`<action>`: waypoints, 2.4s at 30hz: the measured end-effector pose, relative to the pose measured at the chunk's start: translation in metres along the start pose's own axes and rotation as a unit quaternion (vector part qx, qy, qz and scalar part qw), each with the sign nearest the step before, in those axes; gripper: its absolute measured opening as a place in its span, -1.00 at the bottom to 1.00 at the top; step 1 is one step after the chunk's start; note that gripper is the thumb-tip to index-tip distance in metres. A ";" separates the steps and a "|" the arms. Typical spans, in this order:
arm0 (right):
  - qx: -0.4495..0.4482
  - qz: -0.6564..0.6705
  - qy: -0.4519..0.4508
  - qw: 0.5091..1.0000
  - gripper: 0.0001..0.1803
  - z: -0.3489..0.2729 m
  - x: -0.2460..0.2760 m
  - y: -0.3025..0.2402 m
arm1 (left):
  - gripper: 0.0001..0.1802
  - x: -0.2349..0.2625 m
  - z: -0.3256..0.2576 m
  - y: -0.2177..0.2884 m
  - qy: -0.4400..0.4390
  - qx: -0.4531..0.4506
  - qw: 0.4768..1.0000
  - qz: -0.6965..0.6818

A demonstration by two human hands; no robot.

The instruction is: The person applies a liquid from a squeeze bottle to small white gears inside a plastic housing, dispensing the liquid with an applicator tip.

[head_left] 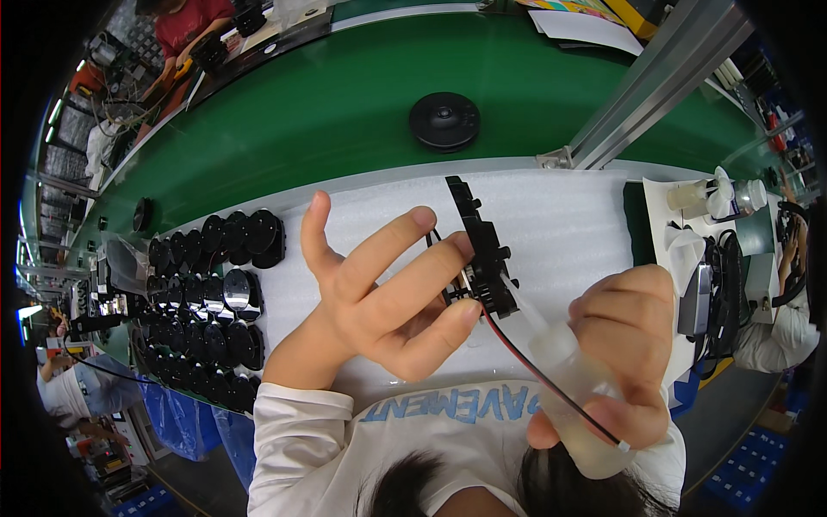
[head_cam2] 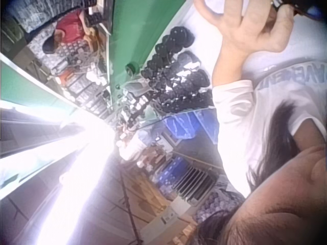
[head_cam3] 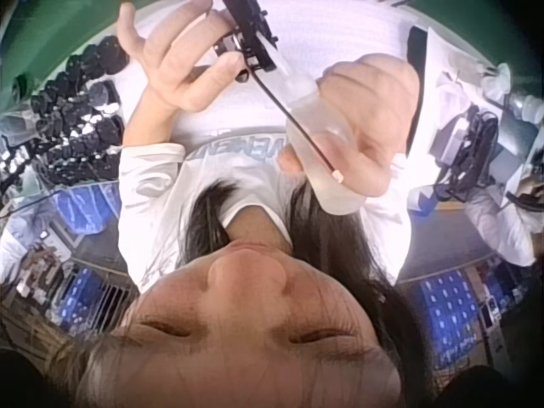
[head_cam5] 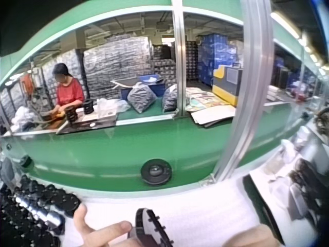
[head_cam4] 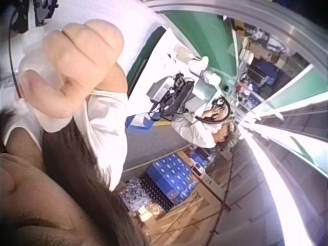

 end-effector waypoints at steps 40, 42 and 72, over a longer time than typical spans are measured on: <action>0.046 -0.008 0.016 0.999 -0.59 -0.003 -0.003 -0.007 | -0.38 0.000 0.004 -0.022 -0.013 0.106 0.992 -0.061; 0.051 -0.013 0.016 0.998 -0.59 -0.004 -0.003 -0.007 | -0.40 -0.002 0.004 -0.023 -0.031 0.113 0.991 -0.067; 0.129 0.007 0.054 0.990 -0.57 -0.011 0.000 -0.010 | -0.17 -0.009 -0.011 -0.043 -0.073 0.258 0.942 -0.201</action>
Point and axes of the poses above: each hand's wrist, its own z-axis towards the middle knuckle, its own x-axis out of the back of the hand, y = z × x, the point moved 8 cm from there along z, towards the middle knuckle, and after that the axes turned 9 degrees about y, right-handed, at the moved point
